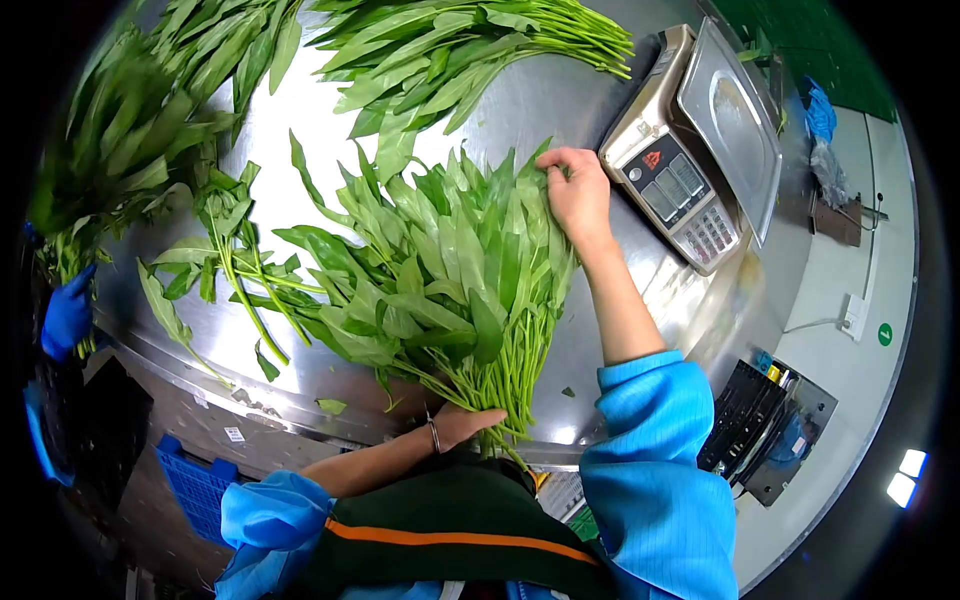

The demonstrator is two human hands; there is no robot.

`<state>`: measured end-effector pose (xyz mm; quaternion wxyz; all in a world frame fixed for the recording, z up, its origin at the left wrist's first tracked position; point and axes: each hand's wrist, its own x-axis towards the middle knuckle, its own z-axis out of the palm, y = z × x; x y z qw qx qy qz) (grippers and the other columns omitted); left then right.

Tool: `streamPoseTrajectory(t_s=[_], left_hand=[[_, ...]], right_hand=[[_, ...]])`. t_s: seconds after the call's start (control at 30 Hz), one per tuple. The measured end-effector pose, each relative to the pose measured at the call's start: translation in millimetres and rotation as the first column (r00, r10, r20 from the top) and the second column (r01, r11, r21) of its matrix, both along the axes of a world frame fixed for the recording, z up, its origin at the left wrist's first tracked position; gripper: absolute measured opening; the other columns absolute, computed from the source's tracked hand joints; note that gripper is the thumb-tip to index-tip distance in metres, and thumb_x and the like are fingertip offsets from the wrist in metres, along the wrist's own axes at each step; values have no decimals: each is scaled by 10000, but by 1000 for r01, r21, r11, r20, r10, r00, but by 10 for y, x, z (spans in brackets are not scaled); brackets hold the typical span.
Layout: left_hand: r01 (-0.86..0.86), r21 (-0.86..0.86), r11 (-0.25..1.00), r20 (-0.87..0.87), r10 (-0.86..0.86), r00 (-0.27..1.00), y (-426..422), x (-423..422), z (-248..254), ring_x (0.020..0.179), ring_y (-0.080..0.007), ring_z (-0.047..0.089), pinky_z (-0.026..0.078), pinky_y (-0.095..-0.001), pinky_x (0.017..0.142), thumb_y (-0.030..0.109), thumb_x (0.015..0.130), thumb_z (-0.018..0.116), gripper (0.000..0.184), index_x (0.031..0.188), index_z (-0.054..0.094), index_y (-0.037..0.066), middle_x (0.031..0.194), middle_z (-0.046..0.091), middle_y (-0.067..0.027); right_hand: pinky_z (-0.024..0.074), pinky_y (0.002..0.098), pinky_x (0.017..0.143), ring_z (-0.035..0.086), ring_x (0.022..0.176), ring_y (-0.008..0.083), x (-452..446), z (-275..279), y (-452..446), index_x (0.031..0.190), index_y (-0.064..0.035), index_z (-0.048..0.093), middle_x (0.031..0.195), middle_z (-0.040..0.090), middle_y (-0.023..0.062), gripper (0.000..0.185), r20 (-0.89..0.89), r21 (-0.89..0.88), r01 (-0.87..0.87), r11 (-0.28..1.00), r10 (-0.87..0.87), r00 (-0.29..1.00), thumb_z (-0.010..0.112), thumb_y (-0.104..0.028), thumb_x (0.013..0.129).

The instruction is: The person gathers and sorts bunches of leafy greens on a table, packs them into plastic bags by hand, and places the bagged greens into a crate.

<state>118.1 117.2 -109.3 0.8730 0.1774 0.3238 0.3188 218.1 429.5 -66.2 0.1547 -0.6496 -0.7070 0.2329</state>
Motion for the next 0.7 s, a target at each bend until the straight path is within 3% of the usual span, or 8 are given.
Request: streamPoseTrajectory(t_s=[0.13,0.23,0.27,0.37,0.5,0.53,0.63,0.7], left_hand=[[9,-14,1000,4,-9,1000,31,-28,46,955,-153,536,423,-296,851,88,797,604,348,1129,531,14,1058,584,-64],[26,-17,1000,-6,-26,1000,-5,-5,-4,950,-157,540,423,-296,851,96,800,605,348,1130,532,13,1054,587,-67],[9,23,1000,-21,-9,1000,-4,0,-19,949,-156,540,423,-295,851,94,800,605,348,1131,532,14,1054,587,-66],[-17,48,999,-28,18,999,-5,13,-11,950,-153,539,422,-293,852,91,800,605,348,1132,532,15,1055,585,-65],[-1,-43,999,18,1,1000,18,-20,35,959,-151,536,420,-291,853,88,801,605,351,1137,530,17,1066,582,-64],[-12,-39,999,20,13,1000,16,-6,20,961,-150,535,419,-291,853,88,802,606,352,1138,529,17,1068,581,-63],[-66,-19,998,29,67,997,-28,53,-28,955,-150,536,422,-293,850,87,797,606,354,1134,526,16,1061,581,-62],[-48,87,995,-33,51,998,16,14,-13,951,-151,536,422,-295,851,82,793,605,357,1133,523,13,1055,581,-62]], right_hand=[[454,342,790,575,877,269,-286,165,19,847,-96,681,952,588,138,198,210,-253,3,967,52,976,626,-252,739],[457,352,767,577,866,273,-428,140,-100,845,-64,676,935,597,162,240,232,-169,-42,985,81,969,671,-268,719],[462,313,721,586,778,219,-413,83,-101,859,-32,662,789,612,113,261,109,-24,-71,997,74,991,695,-258,732],[435,241,563,529,581,120,-404,61,-111,857,-18,652,632,558,20,216,-374,-339,128,932,-258,891,686,-212,770],[254,176,383,340,419,14,-418,55,-62,948,-44,633,667,586,-16,190,-400,-556,279,783,-546,736,636,-194,831],[343,177,448,429,467,42,-391,48,-16,1027,-44,612,675,600,-17,246,-365,-574,273,772,-540,759,623,-207,844],[434,209,574,537,607,83,-666,214,-95,1088,-47,592,749,619,9,297,-287,-179,58,982,-108,952,622,-211,842],[486,289,720,605,824,158,-1040,529,-276,1136,-83,569,940,643,105,353,-209,209,-524,825,561,801,614,-251,829]])
